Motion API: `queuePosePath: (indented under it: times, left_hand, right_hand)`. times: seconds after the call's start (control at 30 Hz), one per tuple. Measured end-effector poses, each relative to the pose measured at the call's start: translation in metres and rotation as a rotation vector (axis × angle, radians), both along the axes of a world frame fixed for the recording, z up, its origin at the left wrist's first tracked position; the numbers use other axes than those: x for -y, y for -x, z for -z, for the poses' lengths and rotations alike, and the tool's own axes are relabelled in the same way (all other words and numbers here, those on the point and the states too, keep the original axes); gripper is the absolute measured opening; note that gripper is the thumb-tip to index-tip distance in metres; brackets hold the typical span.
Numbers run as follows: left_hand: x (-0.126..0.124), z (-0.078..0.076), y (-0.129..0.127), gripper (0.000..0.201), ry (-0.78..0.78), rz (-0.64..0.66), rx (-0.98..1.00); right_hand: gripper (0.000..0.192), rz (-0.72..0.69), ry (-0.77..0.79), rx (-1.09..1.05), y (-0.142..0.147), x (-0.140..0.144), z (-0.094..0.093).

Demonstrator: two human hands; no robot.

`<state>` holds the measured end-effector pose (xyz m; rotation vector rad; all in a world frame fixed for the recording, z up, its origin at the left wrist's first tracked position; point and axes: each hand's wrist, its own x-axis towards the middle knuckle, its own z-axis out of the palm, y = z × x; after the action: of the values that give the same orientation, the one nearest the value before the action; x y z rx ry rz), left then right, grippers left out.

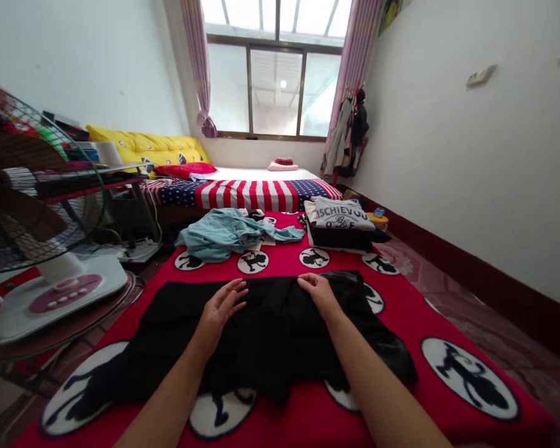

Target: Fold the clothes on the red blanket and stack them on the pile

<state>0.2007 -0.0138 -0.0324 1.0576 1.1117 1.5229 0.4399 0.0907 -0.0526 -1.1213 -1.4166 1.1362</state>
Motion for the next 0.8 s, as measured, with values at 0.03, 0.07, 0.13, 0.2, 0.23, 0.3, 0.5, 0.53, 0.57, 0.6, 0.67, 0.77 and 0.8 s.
queuePosePath:
  times: [0.03, 0.07, 0.13, 0.2, 0.23, 0.3, 0.5, 0.53, 0.57, 0.6, 0.67, 0.77, 0.8]
  left_hand:
    - [0.003, -0.001, 0.0, 0.055, -0.015, -0.013, -0.077]
    - [0.006, -0.002, 0.001, 0.051, -0.032, -0.018, -0.168]
    - [0.016, -0.003, 0.003, 0.042, -0.067, 0.016, -0.362]
    - [0.028, -0.003, 0.005, 0.036, -0.099, 0.094, -0.528]
    - [0.034, -0.001, 0.005, 0.036, -0.11, 0.13, -0.602]
    - [0.045, 0.003, 0.004, 0.042, -0.131, 0.155, -0.736]
    - [0.051, 0.015, -0.007, 0.066, -0.064, 0.032, -0.895]
    - [0.05, 0.015, -0.008, 0.065, -0.047, 0.019, -0.87]
    - [0.05, 0.015, -0.009, 0.062, -0.034, 0.001, -0.819]
    - [0.049, 0.014, -0.009, 0.059, -0.021, -0.024, -0.742]
    - [0.049, 0.012, -0.001, 0.056, 0.004, -0.134, -0.55]
    - [0.048, 0.003, 0.028, 0.054, 0.048, -0.425, -0.304]
    - [0.048, -0.001, 0.041, 0.053, 0.067, -0.522, -0.249]
  right_hand:
    - [0.04, -0.006, 0.002, -0.019, -0.002, 0.001, -0.001]
    - [0.041, -0.008, 0.0, -0.036, -0.003, 0.003, -0.003]
    - [0.042, 0.004, -0.014, -0.061, -0.007, 0.005, -0.006]
    - [0.043, 0.029, -0.034, -0.068, -0.016, 0.007, -0.01]
    - [0.042, 0.046, -0.046, -0.067, -0.022, 0.008, -0.013]
    - [0.041, 0.087, -0.069, -0.061, -0.038, 0.012, -0.018]
    - [0.034, 0.158, -0.134, -0.029, -0.08, 0.023, -0.033]
    - [0.034, 0.121, -0.124, -0.011, -0.083, 0.025, -0.034]
    - [0.034, 0.059, -0.101, 0.02, -0.084, 0.026, -0.036]
    - [0.034, -0.026, -0.078, 0.069, -0.085, 0.027, -0.037]
    - [0.034, -0.216, -0.063, 0.216, -0.086, 0.029, -0.039]
    - [0.052, -0.388, -0.117, 0.414, -0.087, 0.031, -0.04]
    - [0.058, -0.41, -0.133, 0.444, -0.088, 0.031, -0.04]
